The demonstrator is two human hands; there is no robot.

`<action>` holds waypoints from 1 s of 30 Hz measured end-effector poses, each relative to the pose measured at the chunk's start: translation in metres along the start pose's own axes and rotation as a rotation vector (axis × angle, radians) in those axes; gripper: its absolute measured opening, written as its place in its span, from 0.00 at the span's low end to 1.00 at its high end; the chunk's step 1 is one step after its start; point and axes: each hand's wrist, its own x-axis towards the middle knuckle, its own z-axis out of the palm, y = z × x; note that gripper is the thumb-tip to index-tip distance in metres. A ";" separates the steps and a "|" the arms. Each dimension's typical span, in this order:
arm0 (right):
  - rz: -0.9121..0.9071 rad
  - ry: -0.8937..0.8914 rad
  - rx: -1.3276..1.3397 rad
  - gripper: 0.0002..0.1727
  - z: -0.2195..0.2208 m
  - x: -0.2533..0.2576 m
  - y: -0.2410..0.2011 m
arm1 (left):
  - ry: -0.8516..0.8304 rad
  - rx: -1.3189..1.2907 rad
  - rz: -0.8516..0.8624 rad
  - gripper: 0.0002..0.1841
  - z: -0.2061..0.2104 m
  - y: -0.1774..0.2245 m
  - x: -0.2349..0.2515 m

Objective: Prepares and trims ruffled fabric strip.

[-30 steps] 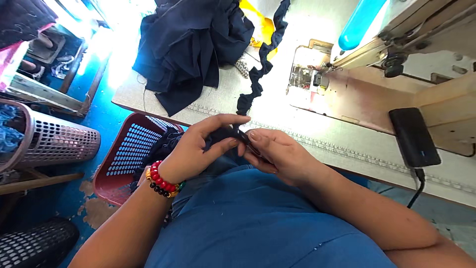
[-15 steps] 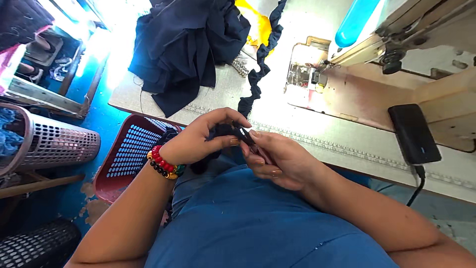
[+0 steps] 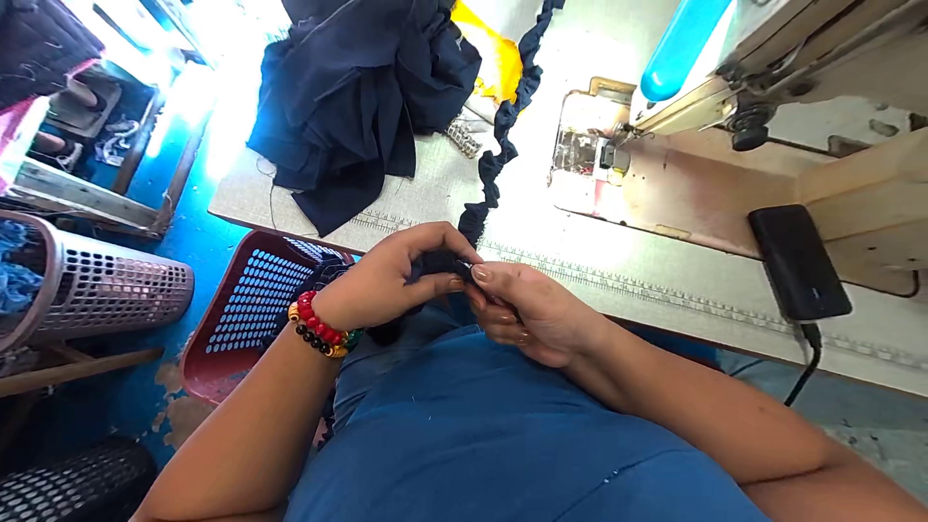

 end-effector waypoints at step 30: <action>-0.452 0.114 -1.162 0.10 -0.029 -0.002 -0.061 | 0.043 0.122 -0.061 0.08 -0.014 -0.001 -0.020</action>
